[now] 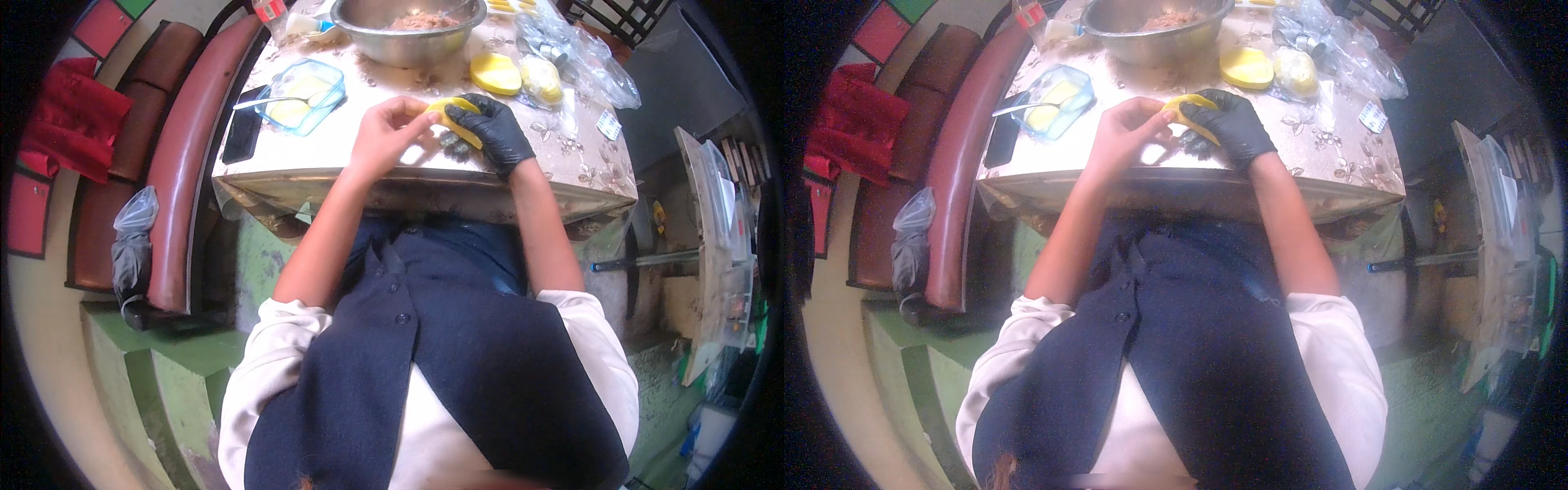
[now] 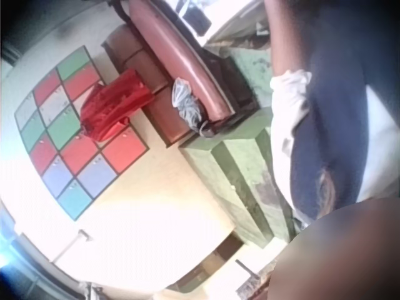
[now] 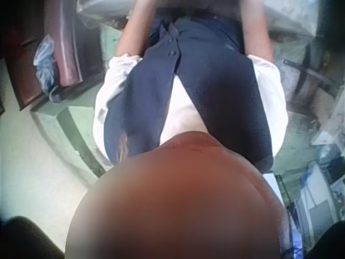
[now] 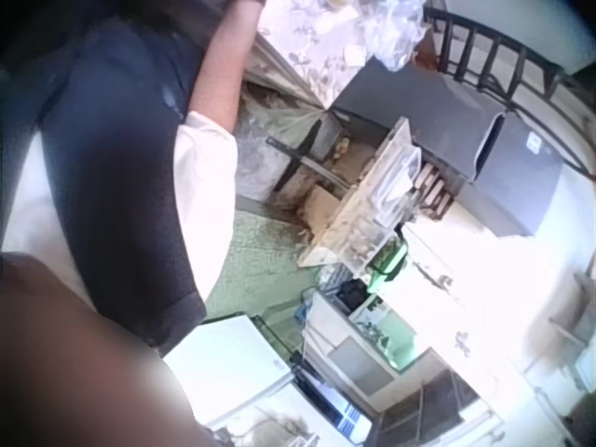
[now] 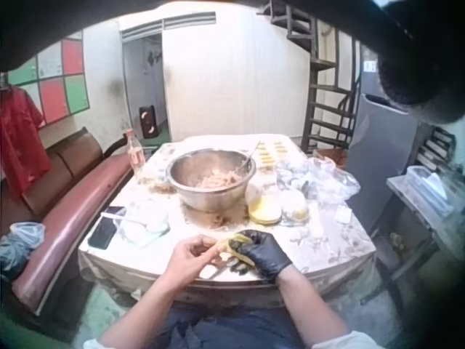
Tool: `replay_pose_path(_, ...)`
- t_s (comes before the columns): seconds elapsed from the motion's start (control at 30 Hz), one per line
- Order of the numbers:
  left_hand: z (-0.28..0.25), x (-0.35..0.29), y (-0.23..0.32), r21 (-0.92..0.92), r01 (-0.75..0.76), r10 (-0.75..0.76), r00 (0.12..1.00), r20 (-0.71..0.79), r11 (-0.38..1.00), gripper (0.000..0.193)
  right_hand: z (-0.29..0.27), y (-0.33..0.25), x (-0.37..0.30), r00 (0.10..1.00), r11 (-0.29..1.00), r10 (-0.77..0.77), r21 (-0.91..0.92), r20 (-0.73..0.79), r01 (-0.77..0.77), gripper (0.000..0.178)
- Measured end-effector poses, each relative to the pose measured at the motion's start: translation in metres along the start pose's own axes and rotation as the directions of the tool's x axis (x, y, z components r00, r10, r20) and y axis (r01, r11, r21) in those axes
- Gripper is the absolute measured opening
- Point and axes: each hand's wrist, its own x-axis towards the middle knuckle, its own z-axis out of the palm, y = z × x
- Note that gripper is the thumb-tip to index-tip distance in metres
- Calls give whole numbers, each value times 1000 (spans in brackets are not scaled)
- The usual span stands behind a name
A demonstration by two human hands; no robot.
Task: The person uses a yellow plastic mold to shape a filling from a metal bowl into small portions. They press the filling into the mold, then release the shaped item onto a white tray. The process is repeated multiple times.
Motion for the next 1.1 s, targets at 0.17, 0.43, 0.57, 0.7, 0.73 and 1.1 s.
replay_pose_path(0.17, -4, -1, 3, -77, 23, -22, 1000, 11, 997, 24, -3, 1, -2, 1000, 1000, 0, 28, 22, -1, 34)
replay_pose_path(0.43, -7, 0, -1, -244, 51, -56, 998, -14, 968, 33, -4, -1, 2, 990, 991, -134, -38, -43, 132, 37)
replay_pose_path(0.57, -9, 0, -4, -118, -2, 3, 1000, 13, 993, 28, -1, -11, 1, 997, 1000, 11, 10, -80, -11, 25)
replay_pose_path(0.7, -8, 1, -7, -121, -9, 8, 1000, -5, 993, 22, 2, -17, -1, 999, 1000, 18, -11, -51, -18, 26)
replay_pose_path(0.73, -7, 1, -7, -121, 8, -9, 1000, -9, 993, 22, 3, -17, 0, 1000, 998, 7, -58, -6, -8, 27)
replay_pose_path(1.1, -4, -2, -1, -68, -37, 40, 998, 45, 997, 20, 2, -17, 6, 999, 985, 19, -170, 50, -11, 29)
